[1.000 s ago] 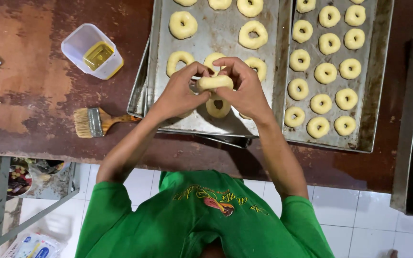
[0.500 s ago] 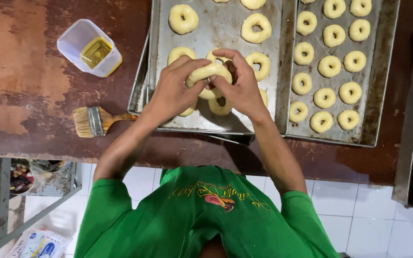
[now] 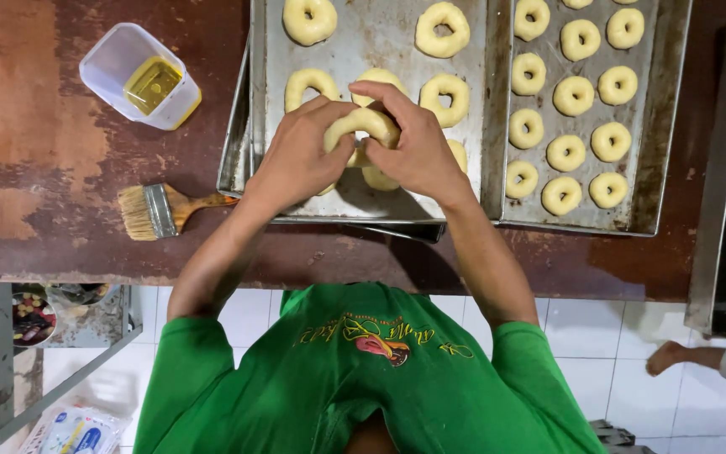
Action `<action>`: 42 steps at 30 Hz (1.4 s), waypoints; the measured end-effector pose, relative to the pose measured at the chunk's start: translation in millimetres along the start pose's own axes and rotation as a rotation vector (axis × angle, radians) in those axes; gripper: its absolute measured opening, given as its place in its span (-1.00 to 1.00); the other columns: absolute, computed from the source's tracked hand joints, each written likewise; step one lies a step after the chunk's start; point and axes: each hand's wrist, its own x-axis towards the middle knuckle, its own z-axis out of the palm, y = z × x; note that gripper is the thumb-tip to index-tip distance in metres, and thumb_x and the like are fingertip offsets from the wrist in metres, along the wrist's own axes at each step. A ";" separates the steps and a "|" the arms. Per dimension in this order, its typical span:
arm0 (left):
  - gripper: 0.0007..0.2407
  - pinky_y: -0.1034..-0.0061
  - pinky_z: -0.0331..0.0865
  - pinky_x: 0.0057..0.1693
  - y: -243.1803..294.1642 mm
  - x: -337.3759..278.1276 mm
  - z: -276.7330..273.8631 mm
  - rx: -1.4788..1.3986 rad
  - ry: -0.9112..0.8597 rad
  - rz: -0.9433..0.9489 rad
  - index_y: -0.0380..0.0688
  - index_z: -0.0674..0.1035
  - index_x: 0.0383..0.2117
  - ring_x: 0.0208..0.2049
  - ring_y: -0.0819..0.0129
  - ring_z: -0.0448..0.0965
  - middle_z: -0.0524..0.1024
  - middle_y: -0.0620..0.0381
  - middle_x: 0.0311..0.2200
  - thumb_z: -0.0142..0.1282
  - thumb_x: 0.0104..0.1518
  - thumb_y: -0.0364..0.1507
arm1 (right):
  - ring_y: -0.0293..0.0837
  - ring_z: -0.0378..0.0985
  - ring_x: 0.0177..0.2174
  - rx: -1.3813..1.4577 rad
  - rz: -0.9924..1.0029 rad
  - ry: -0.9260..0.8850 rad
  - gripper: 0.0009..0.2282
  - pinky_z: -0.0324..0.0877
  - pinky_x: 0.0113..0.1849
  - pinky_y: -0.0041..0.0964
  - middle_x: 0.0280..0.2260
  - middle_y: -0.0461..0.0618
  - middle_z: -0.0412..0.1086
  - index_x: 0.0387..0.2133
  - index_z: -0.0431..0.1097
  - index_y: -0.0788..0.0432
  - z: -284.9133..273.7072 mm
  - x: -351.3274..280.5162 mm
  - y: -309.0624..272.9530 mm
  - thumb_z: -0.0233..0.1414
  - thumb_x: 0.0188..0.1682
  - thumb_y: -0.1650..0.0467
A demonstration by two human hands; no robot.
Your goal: The recorder is shaping and arranging pieces of dough on baking trays.
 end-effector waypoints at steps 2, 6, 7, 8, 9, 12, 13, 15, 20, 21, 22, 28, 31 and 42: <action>-0.78 0.24 0.43 -0.08 -7.1 -1.2 3.6 0.011 0.029 0.022 -0.30 0.57 -0.07 -0.21 -0.04 0.59 0.56 -0.13 -0.23 0.12 0.16 -0.58 | -0.25 0.50 -0.15 -0.041 -0.034 0.026 -0.49 0.45 -0.06 -0.37 -0.15 -0.01 0.44 0.22 0.28 0.19 3.8 -2.0 -2.8 0.10 -0.07 0.59; -0.82 0.25 0.42 -0.15 3.7 -2.3 3.8 -0.081 0.038 -0.096 -0.32 0.56 -0.14 -0.27 -0.02 0.59 0.55 -0.11 -0.24 0.08 0.16 -0.57 | -0.27 0.57 -0.19 -0.082 0.054 0.152 -0.51 0.49 -0.12 -0.38 -0.18 -0.01 0.50 0.20 0.26 0.19 11.9 -7.9 2.4 0.13 -0.05 0.54; -0.82 0.25 0.42 -0.15 -1.4 -7.5 7.7 -0.083 0.033 -0.094 -0.32 0.56 -0.14 -0.27 -0.02 0.59 0.55 -0.11 -0.24 0.08 0.16 -0.57 | -0.27 0.57 -0.19 -0.083 0.056 0.156 -0.51 0.49 -0.12 -0.38 -0.18 -0.01 0.50 0.20 0.26 0.19 12.9 -10.9 7.9 0.13 -0.05 0.54; -0.84 0.26 0.43 -0.09 -6.9 -8.3 10.5 -0.057 0.040 -0.056 -0.31 0.56 -0.14 -0.22 -0.03 0.60 0.55 -0.11 -0.23 0.10 0.18 -0.57 | -0.26 0.55 -0.21 -0.087 0.109 0.197 -0.55 0.48 -0.15 -0.37 -0.20 -0.02 0.50 0.17 0.30 0.19 11.6 -10.3 13.1 0.13 -0.04 0.54; -0.85 0.27 0.45 -0.03 -12.1 -8.8 13.3 -0.031 0.046 -0.018 -0.30 0.56 -0.14 -0.16 -0.05 0.61 0.56 -0.10 -0.22 0.12 0.20 -0.57 | -0.25 0.54 -0.24 -0.091 0.162 0.237 -0.58 0.48 -0.18 -0.37 -0.22 -0.02 0.50 0.14 0.34 0.18 9.8 -9.6 18.1 0.13 -0.03 0.53; -0.73 0.27 0.43 0.08 -12.6 -10.3 18.6 0.070 0.097 0.286 -0.28 0.55 -0.14 -0.03 -0.12 0.56 0.56 -0.18 -0.08 0.25 0.01 -0.58 | -0.23 0.43 -0.20 0.158 0.056 0.175 -0.52 0.41 -0.14 -0.36 -0.20 -0.01 0.36 0.15 0.31 0.21 5.8 -20.1 16.9 0.16 -0.09 0.58; -0.73 0.27 0.43 0.08 -4.5 -7.7 18.4 0.070 0.088 0.289 -0.28 0.55 -0.14 -0.03 -0.12 0.56 0.56 -0.18 -0.08 0.25 0.01 -0.58 | -0.23 0.43 -0.20 0.161 0.058 0.184 -0.52 0.41 -0.14 -0.36 -0.20 -0.01 0.36 0.15 0.31 0.21 3.2 -20.7 8.7 0.16 -0.09 0.58; -0.43 0.46 0.45 0.11 12.3 -6.5 19.7 -0.362 0.096 0.150 -0.34 0.29 0.23 0.04 0.06 0.55 0.47 -0.09 0.05 0.18 0.01 -0.57 | -0.22 0.40 -0.10 0.105 -0.053 0.057 -0.46 0.41 -0.04 -0.38 -0.03 -0.02 0.35 0.20 0.24 0.22 -0.7 -25.5 -7.6 0.08 -0.15 0.61; -0.70 0.47 0.56 -0.02 0.1 -10.0 30.0 -0.144 0.122 0.073 -0.23 0.57 -0.03 -0.14 0.20 0.71 0.62 -0.02 -0.16 0.22 0.08 -0.62 | -0.26 0.50 -0.07 0.060 0.025 0.109 -0.51 0.44 0.00 -0.40 -0.06 -0.04 0.42 0.20 0.25 0.17 4.7 -30.4 -9.0 0.10 -0.06 0.58; -0.72 0.47 0.56 -0.04 4.6 -11.6 28.7 -0.061 0.179 0.100 -0.18 0.60 -0.02 -0.16 0.23 0.72 0.63 0.01 -0.16 0.24 0.13 -0.62 | -0.26 0.50 -0.06 0.038 0.046 0.183 -0.52 0.45 0.01 -0.41 -0.05 -0.03 0.43 0.20 0.25 0.17 8.1 -31.1 -8.6 0.12 -0.02 0.57; -0.72 0.47 0.56 -0.04 8.0 -10.7 27.8 -0.057 0.184 0.095 -0.18 0.60 -0.02 -0.16 0.23 0.72 0.63 0.01 -0.16 0.24 0.13 -0.62 | -0.26 0.50 -0.06 0.042 0.044 0.176 -0.52 0.45 0.01 -0.41 -0.05 -0.03 0.43 0.20 0.25 0.17 14.4 -29.0 -0.6 0.12 -0.02 0.57; -0.72 0.48 0.47 -0.11 20.6 -2.5 21.8 -0.014 0.287 0.099 -0.18 0.58 0.00 -0.25 0.22 0.62 0.56 0.00 -0.22 0.23 0.15 -0.61 | -0.28 0.45 0.12 0.931 0.221 0.234 -0.54 0.34 0.16 -0.39 0.12 -0.12 0.39 0.23 0.24 0.14 38.5 -20.9 37.3 0.01 0.02 0.60; -0.58 0.53 0.51 -0.04 19.1 -2.2 15.1 -0.162 0.272 0.102 -0.18 0.48 0.20 -0.18 0.22 0.59 0.53 -0.01 -0.17 0.18 0.16 -0.62 | -0.22 0.52 -0.01 0.901 0.285 0.237 -0.73 0.44 0.08 -0.32 -0.02 -0.02 0.45 0.08 0.35 0.28 34.9 -19.2 35.5 0.03 0.11 0.53; -0.71 0.41 0.51 -0.02 -10.5 -2.5 13.0 -0.184 0.146 0.048 -0.23 0.59 -0.03 -0.17 0.18 0.65 0.61 -0.05 -0.20 0.16 0.07 -0.59 | -0.29 0.50 -0.07 0.541 0.117 0.033 -0.71 0.46 0.03 -0.35 -0.08 -0.07 0.44 -0.01 0.37 0.26 -2.8 -7.9 16.9 0.15 0.00 0.61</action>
